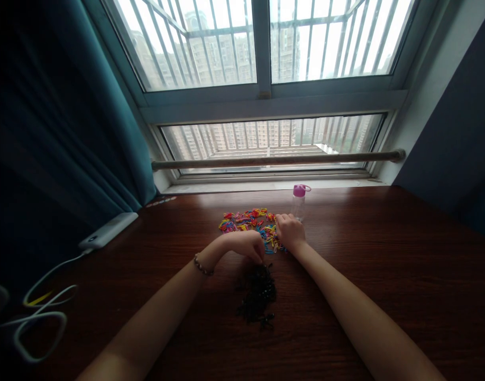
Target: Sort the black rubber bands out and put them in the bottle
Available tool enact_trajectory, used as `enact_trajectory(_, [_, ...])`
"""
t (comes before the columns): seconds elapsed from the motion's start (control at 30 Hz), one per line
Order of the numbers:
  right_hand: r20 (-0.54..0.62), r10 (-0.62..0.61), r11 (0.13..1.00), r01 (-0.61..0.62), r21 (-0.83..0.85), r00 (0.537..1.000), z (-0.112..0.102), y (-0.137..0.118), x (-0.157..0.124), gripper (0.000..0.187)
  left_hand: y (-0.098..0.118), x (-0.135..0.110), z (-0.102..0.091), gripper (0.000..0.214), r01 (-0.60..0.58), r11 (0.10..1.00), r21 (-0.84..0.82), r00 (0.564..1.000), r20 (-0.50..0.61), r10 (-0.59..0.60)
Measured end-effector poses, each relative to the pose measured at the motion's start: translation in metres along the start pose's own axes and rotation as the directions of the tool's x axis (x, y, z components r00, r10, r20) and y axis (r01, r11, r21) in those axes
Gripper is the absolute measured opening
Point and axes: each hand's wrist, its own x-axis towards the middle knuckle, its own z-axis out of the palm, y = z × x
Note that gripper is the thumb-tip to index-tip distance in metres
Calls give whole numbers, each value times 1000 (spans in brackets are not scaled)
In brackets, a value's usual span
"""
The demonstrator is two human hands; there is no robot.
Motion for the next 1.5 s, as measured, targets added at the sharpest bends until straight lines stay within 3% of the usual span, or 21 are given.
enact_trajectory(0.2, [77, 70, 998, -69, -6, 995, 2, -1, 0, 31, 12, -10, 0, 13, 2, 978, -208, 965, 257, 53])
enact_trajectory(0.27, [92, 79, 996, -82, 33, 993, 7, -5, -1, 32, 6, -18, -11, 18, -49, 973, -227, 983, 163, 87])
enact_trajectory(0.3, [97, 61, 995, -68, 67, 993, 10, -9, -1, 33, -1, -21, -18, 21, -77, 974, -215, 995, 50, 90])
enact_trajectory(0.33, [104, 20, 994, -31, 107, 994, 12, -13, -2, 35, -10, -23, -25, 24, -100, 978, -181, 988, -133, 77])
enact_trajectory(0.37, [112, -44, 988, 26, 153, 993, 14, -18, -3, 37, -20, -24, -30, 26, -89, 987, -132, 936, -350, 38])
enact_trajectory(0.4, [118, -123, 975, 98, 202, 985, 15, -23, -4, 38, -33, -23, -34, 27, -28, 996, -79, 819, -573, -23])
enact_trajectory(0.43, [122, -213, 952, 177, 251, 969, 16, -27, -4, 39, -45, -21, -36, 27, 76, 996, -42, 645, -760, -82])
enact_trajectory(0.47, [120, -302, 919, 255, 301, 946, 14, -31, -5, 40, -58, -18, -35, 29, 135, 990, -42, 549, -829, -110])
enact_trajectory(0.53, [92, -448, 837, 381, 392, 889, 9, -36, -7, 38, -81, -10, -27, 34, 180, 983, -25, 473, -874, -108])
enact_trajectory(0.63, [2, -523, 744, 456, 488, 852, 0, -36, -7, 35, -102, 4, -8, 43, 244, 969, 34, 507, -856, -98])
enact_trajectory(0.73, [-93, -383, 759, 370, 536, 919, -3, -30, -4, 30, -107, 14, 4, 43, 271, 952, 145, 583, -812, -42])
enact_trajectory(0.8, [-133, -207, 780, 246, 576, 969, -1, -24, 0, 29, -101, 17, 6, 41, 189, 959, 213, 628, -777, 49])
enact_trajectory(0.9, [-156, 25, 754, 84, 652, 987, 6, -11, 5, 25, -88, 18, 5, 38, -28, 963, 268, 670, -710, 217])
enact_trajectory(0.97, [-149, 111, 717, 24, 697, 983, 12, -4, 7, 21, -82, 17, 2, 35, -166, 958, 232, 671, -686, 282])
enact_trajectory(1.07, [-87, 133, 654, -21, 757, 987, 20, 3, 9, 18, -80, 12, -3, 35, -239, 968, 79, 633, -743, 217])
enact_trajectory(1.2, [-24, 61, 665, -22, 746, 998, 21, 2, 9, 16, -90, -1, -9, 38, -202, 977, -75, 502, -864, 37])
enact_trajectory(1.3, [-29, -127, 717, 112, 688, 991, 17, -2, 8, 21, -100, -13, -6, 36, -35, 996, -87, 319, -945, -72])
enact_trajectory(1.37, [-18, -276, 728, 221, 648, 961, 16, -4, 8, 31, -108, -18, 0, 31, 100, 992, -80, 191, -977, -99])
enact_trajectory(1.4, [-7, -316, 732, 249, 634, 949, 16, -5, 7, 34, -112, -20, 4, 29, 143, 986, -83, 148, -983, -105])
enact_trajectory(1.43, [5, -328, 738, 252, 626, 945, 18, -5, 7, 33, -116, -21, 7, 29, 168, 981, -97, 126, -985, -119])
enact_trajectory(1.5, [16, -289, 741, 213, 637, 957, 22, -5, 7, 23, -122, -22, 12, 30, 204, 968, -147, 129, -976, -176])
